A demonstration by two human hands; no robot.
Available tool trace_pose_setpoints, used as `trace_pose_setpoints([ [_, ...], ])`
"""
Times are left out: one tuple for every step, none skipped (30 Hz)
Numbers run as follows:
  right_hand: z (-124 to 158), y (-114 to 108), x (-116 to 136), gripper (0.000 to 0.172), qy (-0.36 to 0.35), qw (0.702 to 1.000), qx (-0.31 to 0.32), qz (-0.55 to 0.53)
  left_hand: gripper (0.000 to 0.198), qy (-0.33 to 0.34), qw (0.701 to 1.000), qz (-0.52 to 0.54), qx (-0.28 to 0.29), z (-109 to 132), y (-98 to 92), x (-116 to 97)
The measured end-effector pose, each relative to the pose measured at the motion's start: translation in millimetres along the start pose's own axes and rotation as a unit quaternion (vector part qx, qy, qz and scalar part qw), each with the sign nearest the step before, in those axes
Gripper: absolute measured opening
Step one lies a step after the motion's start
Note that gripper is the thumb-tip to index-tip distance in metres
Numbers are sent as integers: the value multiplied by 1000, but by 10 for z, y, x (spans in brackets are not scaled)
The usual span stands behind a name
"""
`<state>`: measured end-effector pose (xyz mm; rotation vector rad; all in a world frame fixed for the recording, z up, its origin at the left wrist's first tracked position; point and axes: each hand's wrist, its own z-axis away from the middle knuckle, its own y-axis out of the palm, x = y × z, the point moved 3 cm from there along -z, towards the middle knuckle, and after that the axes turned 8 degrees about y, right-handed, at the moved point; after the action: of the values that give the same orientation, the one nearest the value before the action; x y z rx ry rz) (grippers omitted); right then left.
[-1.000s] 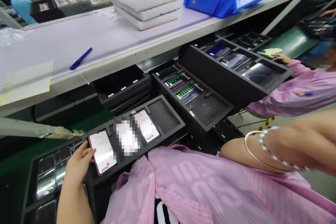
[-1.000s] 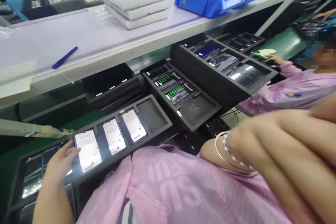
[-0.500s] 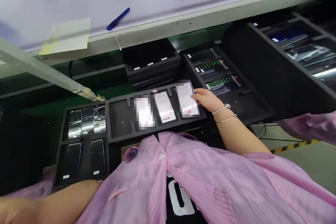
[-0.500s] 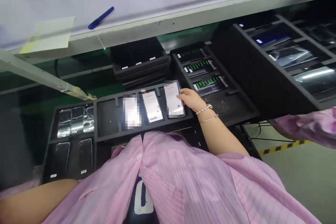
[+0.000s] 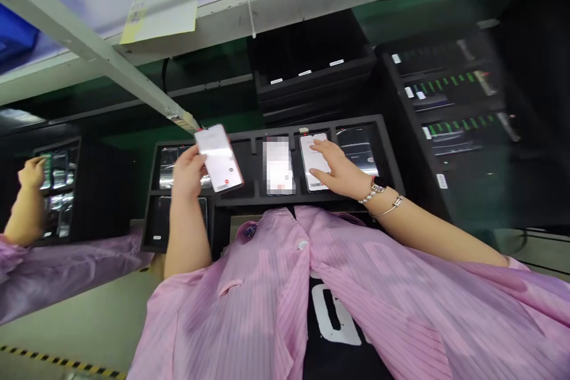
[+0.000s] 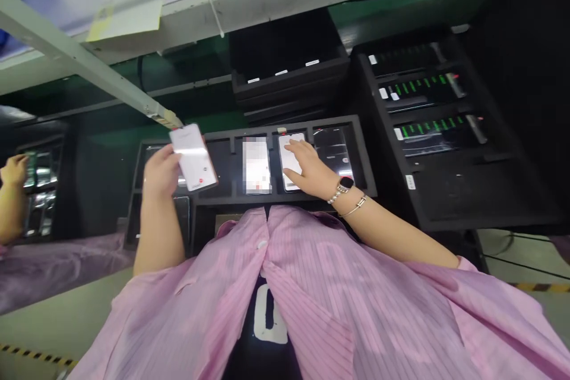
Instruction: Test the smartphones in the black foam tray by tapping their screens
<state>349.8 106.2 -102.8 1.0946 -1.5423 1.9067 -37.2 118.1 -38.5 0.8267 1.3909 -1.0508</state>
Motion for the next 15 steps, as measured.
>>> trace_pose_setpoints([
  [-8, 84, -4, 58, 3, 1000, -10, -16, 46, -31, 999, -30, 19, -45, 47, 142],
  [-22, 129, -26, 56, 17, 998, -35, -44, 49, -57, 996, -61, 42, -65, 82, 238],
  [-44, 138, -65, 56, 42, 993, -70, -81, 52, -74, 991, -88, 67, -68, 109, 296],
  [-72, 121, -115, 58, 75, 984, -106, -124, 54, -83, 986, -114, 93, -63, 134, 326],
  [-105, 91, -168, 60, 114, 970, -129, -170, 56, -86, 979, -141, 120, -54, 157, 341],
  [-143, 62, -216, 63, 154, 956, -129, -215, 57, -85, 971, -170, 147, -46, 179, 348],
  [-186, 43, -249, 64, 189, 943, -105, -253, 57, -82, 961, -199, 175, -39, 199, 355],
  [-227, 32, -263, 62, 218, 933, -68, -279, 56, -80, 950, -228, 198, -34, 215, 364],
  [-263, 27, -259, 59, 241, 926, -31, -290, 55, -77, 940, -254, 216, -29, 226, 373],
  [-290, 25, -240, 55, 263, 921, -1, -286, 53, -75, 930, -277, 229, -23, 233, 379],
  [-305, 19, -209, 51, 283, 920, 16, -272, 50, -71, 923, -298, 234, -14, 239, 380],
  [-306, 4, -165, 49, 301, 918, 21, -256, 48, -65, 917, -318, 233, 1, 247, 372],
  [-291, -29, -109, 49, 314, 917, 17, -244, 46, -58, 911, -339, 229, 23, 262, 355],
  [-257, -85, -41, 50, 317, 917, 9, -243, 45, -40, 904, -365, 221, 50, 290, 327],
  [-201, -172, 36, 51, 308, 916, -2, -256, 46, -7, 894, -396, 209, 81, 335, 286],
])
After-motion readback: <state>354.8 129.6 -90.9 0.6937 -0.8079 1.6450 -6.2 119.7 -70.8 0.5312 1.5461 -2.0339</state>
